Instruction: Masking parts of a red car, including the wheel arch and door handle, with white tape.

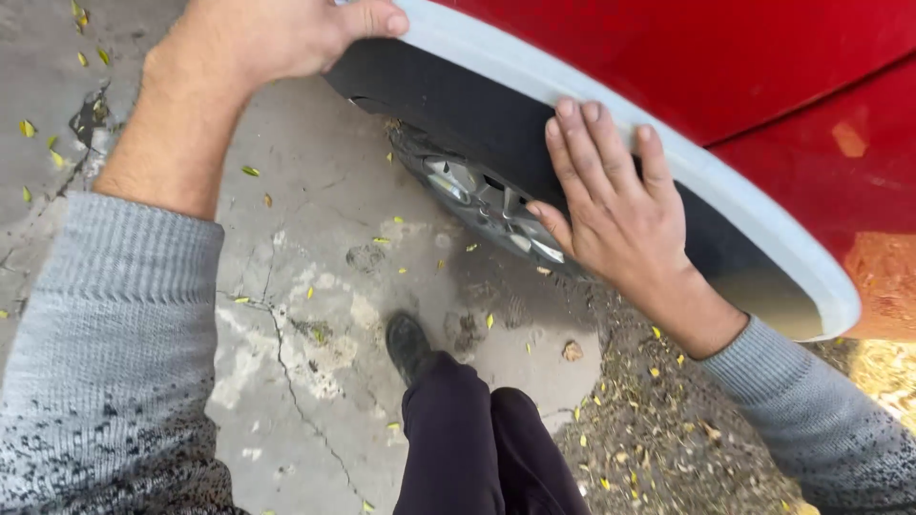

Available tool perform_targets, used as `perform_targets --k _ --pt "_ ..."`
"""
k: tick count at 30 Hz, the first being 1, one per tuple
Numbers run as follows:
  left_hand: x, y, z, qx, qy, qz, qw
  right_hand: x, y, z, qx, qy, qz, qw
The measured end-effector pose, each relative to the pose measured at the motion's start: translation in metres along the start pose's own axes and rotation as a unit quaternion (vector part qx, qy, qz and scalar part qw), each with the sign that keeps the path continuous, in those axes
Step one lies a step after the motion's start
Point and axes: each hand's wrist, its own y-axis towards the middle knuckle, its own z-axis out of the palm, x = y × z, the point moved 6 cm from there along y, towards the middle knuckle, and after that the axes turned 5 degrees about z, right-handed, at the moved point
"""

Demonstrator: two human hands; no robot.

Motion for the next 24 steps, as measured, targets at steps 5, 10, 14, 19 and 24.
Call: perform_targets --k 5,10,14,19,24 --pt "-0.006 0.003 -0.004 -0.003 0.026 0.011 1.000 0.000 0.040 -0.009 0.065 0.058 -0.060 0.994" --pt "-0.003 -0.001 0.001 -0.036 0.052 -0.025 0.998 0.012 0.100 -0.021 0.100 0.092 -0.132 0.982" --pt "-0.005 -0.007 -0.023 -0.133 0.115 0.013 0.984 0.025 0.127 -0.024 0.144 0.053 -0.197 0.968" --pt "0.051 -0.041 -0.033 0.065 0.092 -0.065 0.992 0.037 0.120 -0.001 0.222 0.050 -0.232 0.946" --pt "0.109 -0.049 -0.030 -0.031 -0.008 -0.022 0.999 0.036 0.108 0.006 0.257 -0.009 -0.224 0.940"
